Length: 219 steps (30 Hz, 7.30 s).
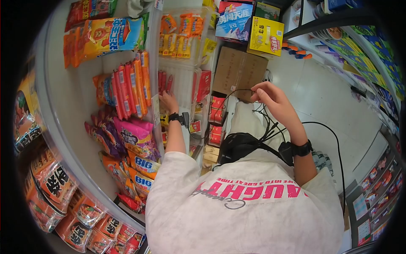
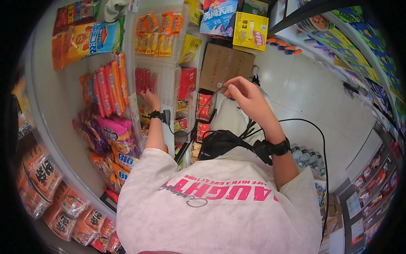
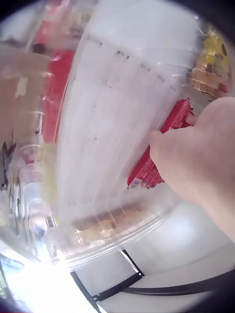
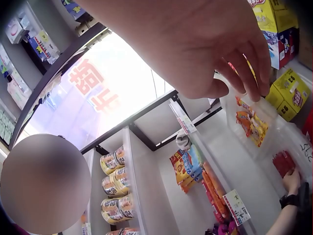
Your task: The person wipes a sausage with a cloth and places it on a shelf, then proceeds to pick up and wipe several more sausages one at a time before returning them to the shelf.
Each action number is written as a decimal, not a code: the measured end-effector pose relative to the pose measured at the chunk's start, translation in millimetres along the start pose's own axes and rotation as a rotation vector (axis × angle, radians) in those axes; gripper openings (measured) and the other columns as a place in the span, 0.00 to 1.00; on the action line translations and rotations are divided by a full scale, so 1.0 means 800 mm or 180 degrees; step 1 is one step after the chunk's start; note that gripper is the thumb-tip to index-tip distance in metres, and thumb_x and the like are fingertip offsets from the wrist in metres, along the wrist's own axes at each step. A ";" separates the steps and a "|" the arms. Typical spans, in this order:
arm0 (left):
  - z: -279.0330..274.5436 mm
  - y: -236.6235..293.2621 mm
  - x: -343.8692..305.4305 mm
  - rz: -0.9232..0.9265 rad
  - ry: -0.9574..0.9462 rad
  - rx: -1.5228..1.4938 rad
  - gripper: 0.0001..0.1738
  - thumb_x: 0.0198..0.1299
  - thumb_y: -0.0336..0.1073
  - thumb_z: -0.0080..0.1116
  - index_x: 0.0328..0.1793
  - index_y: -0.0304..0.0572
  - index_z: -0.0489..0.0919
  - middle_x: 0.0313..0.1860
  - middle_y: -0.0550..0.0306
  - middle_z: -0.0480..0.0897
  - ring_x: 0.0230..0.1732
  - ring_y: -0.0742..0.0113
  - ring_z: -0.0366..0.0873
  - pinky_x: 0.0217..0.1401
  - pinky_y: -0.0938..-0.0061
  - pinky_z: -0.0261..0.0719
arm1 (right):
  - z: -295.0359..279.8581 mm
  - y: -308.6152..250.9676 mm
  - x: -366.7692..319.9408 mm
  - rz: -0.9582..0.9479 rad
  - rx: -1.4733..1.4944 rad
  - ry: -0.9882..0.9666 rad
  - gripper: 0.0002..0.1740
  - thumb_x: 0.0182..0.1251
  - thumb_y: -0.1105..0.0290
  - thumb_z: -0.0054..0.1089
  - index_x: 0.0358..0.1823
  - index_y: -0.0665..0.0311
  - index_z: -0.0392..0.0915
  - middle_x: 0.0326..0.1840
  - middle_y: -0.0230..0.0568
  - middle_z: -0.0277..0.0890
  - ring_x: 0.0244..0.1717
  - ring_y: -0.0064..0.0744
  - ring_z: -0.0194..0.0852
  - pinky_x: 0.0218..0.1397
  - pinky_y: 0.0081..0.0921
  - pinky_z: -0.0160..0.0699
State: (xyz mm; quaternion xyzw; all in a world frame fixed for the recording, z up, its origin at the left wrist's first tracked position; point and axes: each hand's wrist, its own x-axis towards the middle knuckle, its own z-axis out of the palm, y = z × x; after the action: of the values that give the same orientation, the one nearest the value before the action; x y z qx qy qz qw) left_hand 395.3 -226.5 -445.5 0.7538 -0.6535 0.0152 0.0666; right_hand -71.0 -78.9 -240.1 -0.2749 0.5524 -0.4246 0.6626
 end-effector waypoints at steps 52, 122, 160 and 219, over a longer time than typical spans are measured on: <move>-0.046 0.036 0.000 -0.0443 -0.0607 -0.0111 0.23 0.57 0.32 0.68 0.59 0.35 0.78 0.60 0.31 0.76 0.63 0.33 0.74 0.66 0.48 0.73 | 0.023 -0.004 0.007 -0.0031 -0.0047 -0.0056 0.14 0.82 0.65 0.52 0.56 0.70 0.77 0.45 0.41 0.85 0.49 0.27 0.84 0.56 0.25 0.81; -0.495 0.216 -0.099 0.0844 -0.0053 -0.2602 0.35 0.49 0.44 0.79 0.59 0.39 0.75 0.45 0.43 0.85 0.47 0.44 0.86 0.47 0.58 0.83 | 0.225 -0.189 -0.040 -0.1163 -0.0273 -0.1322 0.19 0.71 0.69 0.71 0.57 0.70 0.78 0.53 0.38 0.85 0.50 0.22 0.84 0.56 0.26 0.84; -0.153 0.119 -0.154 -0.2084 -0.1726 -0.3839 0.22 0.77 0.54 0.55 0.52 0.41 0.78 0.26 0.69 0.71 0.20 0.83 0.66 0.22 0.85 0.61 | 0.117 0.055 0.130 0.0289 0.1248 -0.0366 0.12 0.72 0.72 0.69 0.42 0.69 0.71 0.47 0.47 0.82 0.51 0.36 0.88 0.55 0.23 0.90; -0.139 -0.014 -0.091 -0.1987 -0.1215 -0.3039 0.22 0.80 0.54 0.50 0.55 0.42 0.78 0.30 0.66 0.74 0.25 0.80 0.68 0.26 0.82 0.65 | 0.328 0.179 0.302 -0.0132 -0.0532 -0.0621 0.23 0.63 0.65 0.73 0.48 0.81 0.81 0.40 0.59 0.87 0.42 0.45 0.89 0.49 0.36 0.85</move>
State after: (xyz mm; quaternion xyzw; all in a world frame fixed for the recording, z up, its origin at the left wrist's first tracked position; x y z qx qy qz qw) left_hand 402.7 -140.1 -344.5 0.7863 -0.3363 -0.4358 0.2805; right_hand 226.2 -245.6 -417.1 -0.3805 0.5129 -0.3619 0.6791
